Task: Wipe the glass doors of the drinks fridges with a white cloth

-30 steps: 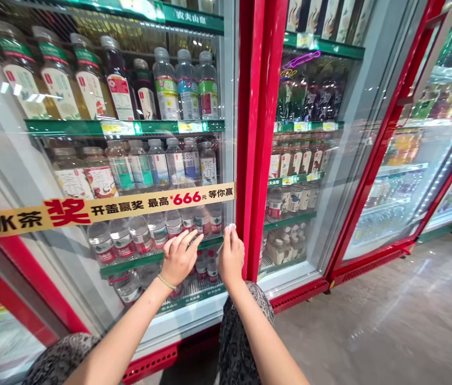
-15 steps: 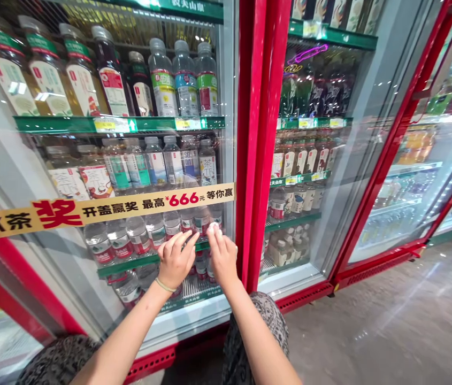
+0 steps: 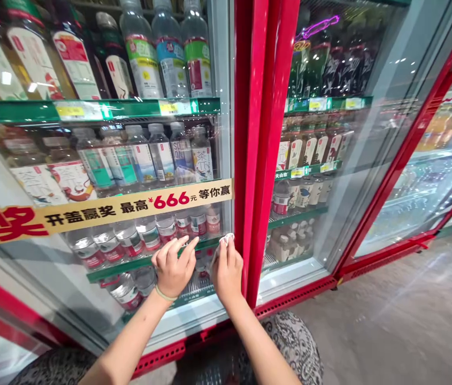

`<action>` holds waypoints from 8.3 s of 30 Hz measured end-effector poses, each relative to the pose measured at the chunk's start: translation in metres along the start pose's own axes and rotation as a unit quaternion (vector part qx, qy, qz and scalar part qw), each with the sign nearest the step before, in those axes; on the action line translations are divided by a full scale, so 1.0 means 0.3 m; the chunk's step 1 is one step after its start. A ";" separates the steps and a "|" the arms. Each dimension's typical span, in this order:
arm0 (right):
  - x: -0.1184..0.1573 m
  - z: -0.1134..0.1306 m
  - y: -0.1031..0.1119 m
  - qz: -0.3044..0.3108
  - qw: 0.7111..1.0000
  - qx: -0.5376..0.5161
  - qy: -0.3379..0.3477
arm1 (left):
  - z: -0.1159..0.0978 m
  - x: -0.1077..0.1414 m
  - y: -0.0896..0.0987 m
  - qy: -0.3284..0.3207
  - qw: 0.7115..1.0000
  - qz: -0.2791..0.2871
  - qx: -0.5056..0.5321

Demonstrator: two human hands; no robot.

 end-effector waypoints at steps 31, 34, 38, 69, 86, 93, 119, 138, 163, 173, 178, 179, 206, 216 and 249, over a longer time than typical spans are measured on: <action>-0.087 -0.007 0.029 -0.039 0.998 -0.037 0.040 | -0.006 0.060 -0.020 -0.046 0.998 0.035 0.028; -0.022 0.027 -0.002 0.032 0.994 -0.023 0.104 | -0.012 0.054 -0.021 -0.006 0.999 0.028 0.017; 0.015 -0.005 -0.006 0.074 0.997 0.009 0.035 | -0.025 0.037 -0.013 0.016 0.999 0.041 0.021; 0.062 0.015 -0.016 0.077 0.997 -0.026 -0.014 | 0.006 0.151 0.020 0.026 0.995 0.084 0.041; 0.100 -0.033 -0.027 0.034 0.998 0.008 -0.057 | -0.003 0.166 0.013 0.029 0.994 0.109 0.006; 0.064 -0.006 -0.031 0.043 0.999 0.011 0.007 | -0.014 0.185 -0.018 0.064 0.992 0.110 -0.001; 0.041 -0.037 -0.009 0.017 0.994 0.034 -0.103 | -0.025 0.202 0.049 0.093 0.983 0.149 -0.061; 0.074 0.023 -0.018 0.122 0.992 0.007 -0.044 | -0.040 0.257 -0.003 0.121 0.967 0.221 0.038; 0.129 0.057 -0.018 0.132 0.991 -0.020 -0.019 | -0.028 0.310 -0.018 0.090 0.969 0.226 0.042; 0.132 0.073 -0.025 0.128 0.991 -0.033 -0.011 | -0.027 0.312 -0.016 0.081 0.971 0.221 0.039; 0.118 0.056 -0.017 0.111 0.992 -0.035 -0.041 | -0.025 0.311 -0.016 0.082 0.969 0.228 0.042; 0.116 0.053 -0.015 0.105 0.993 -0.035 -0.050 | -0.025 0.312 -0.016 0.083 0.969 0.228 0.043; 0.105 0.099 -0.023 0.106 0.993 -0.046 -0.017 | -0.027 0.314 -0.014 0.085 0.974 0.205 0.048; 0.050 0.093 -0.008 0.088 0.993 -0.061 -0.049 | -0.025 0.314 -0.009 0.078 0.978 0.190 0.038; 0.039 0.099 0.011 0.124 0.990 -0.065 -0.014 | -0.020 0.313 -0.005 0.076 0.977 0.193 0.040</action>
Point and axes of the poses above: each hand's wrist, its own x-axis away from the middle knuckle, its own y-axis out of the back of the hand, z = x × y, the point moved 7 cm from there along -x, towards the middle knuckle, and after that the axes turned 12 degrees about -y, right-handed, at the moved point
